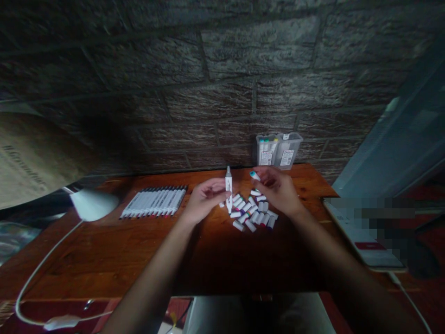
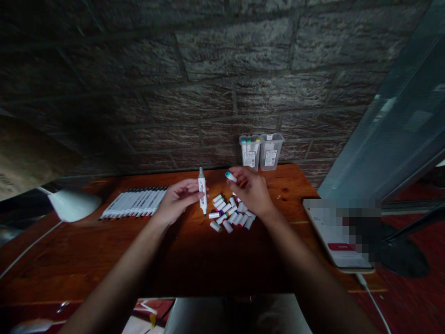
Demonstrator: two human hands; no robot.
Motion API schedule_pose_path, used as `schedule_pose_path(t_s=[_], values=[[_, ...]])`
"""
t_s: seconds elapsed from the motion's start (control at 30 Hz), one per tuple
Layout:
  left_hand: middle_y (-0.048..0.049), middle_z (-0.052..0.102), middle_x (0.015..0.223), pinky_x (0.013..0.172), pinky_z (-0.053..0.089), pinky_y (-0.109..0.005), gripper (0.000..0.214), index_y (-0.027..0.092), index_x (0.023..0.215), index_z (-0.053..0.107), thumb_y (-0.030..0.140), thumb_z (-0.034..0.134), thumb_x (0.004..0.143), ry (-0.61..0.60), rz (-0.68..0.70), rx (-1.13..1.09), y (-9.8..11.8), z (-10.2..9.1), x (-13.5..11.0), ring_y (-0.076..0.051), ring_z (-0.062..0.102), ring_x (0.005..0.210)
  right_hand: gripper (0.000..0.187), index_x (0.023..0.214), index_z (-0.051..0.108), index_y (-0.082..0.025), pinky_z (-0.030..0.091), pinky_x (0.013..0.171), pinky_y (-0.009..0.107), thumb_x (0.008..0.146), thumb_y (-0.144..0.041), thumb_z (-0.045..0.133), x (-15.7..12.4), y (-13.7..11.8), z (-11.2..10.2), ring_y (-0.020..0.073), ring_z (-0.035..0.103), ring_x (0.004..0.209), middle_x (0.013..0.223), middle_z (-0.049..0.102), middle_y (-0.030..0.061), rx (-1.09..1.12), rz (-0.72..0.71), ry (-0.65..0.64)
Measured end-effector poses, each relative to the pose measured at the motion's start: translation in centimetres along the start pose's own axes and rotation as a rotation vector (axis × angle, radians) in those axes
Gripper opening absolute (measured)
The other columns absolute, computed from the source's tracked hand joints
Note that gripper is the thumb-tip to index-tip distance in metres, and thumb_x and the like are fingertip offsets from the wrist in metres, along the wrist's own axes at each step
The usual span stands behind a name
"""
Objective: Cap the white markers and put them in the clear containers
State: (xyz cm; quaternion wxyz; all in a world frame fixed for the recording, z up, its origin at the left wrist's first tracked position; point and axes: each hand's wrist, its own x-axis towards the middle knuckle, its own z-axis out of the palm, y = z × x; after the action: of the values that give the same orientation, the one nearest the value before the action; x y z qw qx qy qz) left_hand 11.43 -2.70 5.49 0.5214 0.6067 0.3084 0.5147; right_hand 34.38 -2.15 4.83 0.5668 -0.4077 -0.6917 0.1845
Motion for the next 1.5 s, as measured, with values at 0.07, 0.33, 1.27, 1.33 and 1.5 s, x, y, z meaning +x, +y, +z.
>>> schedule_pose_path(t_s=[0.07, 0.33, 1.27, 1.33, 1.5], values=[[-0.005, 0.077, 0.09, 0.079, 0.055, -0.029, 0.029, 0.015, 0.093, 0.071, 0.02, 0.084, 0.068, 0.045, -0.004, 0.001, -0.2, 0.0, 0.2, -0.017, 0.072, 0.082, 0.021, 0.1, 0.07, -0.019, 0.05, 0.062, 0.028, 0.08, -0.027, 0.07, 0.0, 0.7, 0.0, 0.0148, 0.064, 0.07, 0.084, 0.071, 0.0033, 0.038, 0.051, -0.082], [-0.0066, 0.076, 0.092, 0.079, 0.053, -0.028, 0.026, 0.015, 0.094, 0.07, 0.02, 0.081, 0.071, -0.061, -0.017, 0.016, -0.9, 0.4, 0.2, -0.017, 0.07, 0.083, 0.015, 0.094, 0.065, -0.022, 0.051, 0.062, 0.026, 0.083, -0.029, 0.07, -0.8, -0.9, 0.7, 0.0146, 0.066, 0.074, 0.083, 0.071, 0.0013, 0.218, 0.062, -0.293], [-0.008, 0.073, 0.114, 0.075, 0.057, -0.024, 0.03, 0.019, 0.103, 0.072, 0.022, 0.08, 0.074, -0.058, -0.126, -0.153, -0.5, 0.8, -0.3, -0.017, 0.069, 0.093, 0.021, 0.077, 0.068, -0.02, 0.056, 0.069, 0.031, 0.073, -0.036, 0.079, -0.8, -0.9, 2.4, 0.015, 0.069, 0.071, 0.078, 0.073, 0.0017, 0.415, 0.233, -0.137], [-0.0079, 0.074, 0.11, 0.076, 0.056, -0.026, 0.03, 0.018, 0.102, 0.073, 0.022, 0.08, 0.074, -0.075, -0.118, -0.146, -0.9, 0.8, -0.3, -0.016, 0.07, 0.09, 0.02, 0.078, 0.07, -0.02, 0.056, 0.072, 0.032, 0.072, -0.036, 0.08, -0.9, -0.9, 2.4, 0.0154, 0.069, 0.073, 0.079, 0.074, 0.0021, 0.422, 0.231, -0.141], [-0.0093, 0.074, 0.112, 0.078, 0.055, -0.028, 0.031, 0.017, 0.102, 0.073, 0.023, 0.081, 0.072, -0.061, -0.101, -0.121, -0.9, 0.8, -0.2, -0.019, 0.069, 0.094, 0.018, 0.08, 0.071, -0.02, 0.055, 0.073, 0.032, 0.073, -0.034, 0.079, -0.8, -0.9, 2.3, 0.0165, 0.068, 0.076, 0.082, 0.074, 0.0032, 0.401, 0.232, -0.09]])
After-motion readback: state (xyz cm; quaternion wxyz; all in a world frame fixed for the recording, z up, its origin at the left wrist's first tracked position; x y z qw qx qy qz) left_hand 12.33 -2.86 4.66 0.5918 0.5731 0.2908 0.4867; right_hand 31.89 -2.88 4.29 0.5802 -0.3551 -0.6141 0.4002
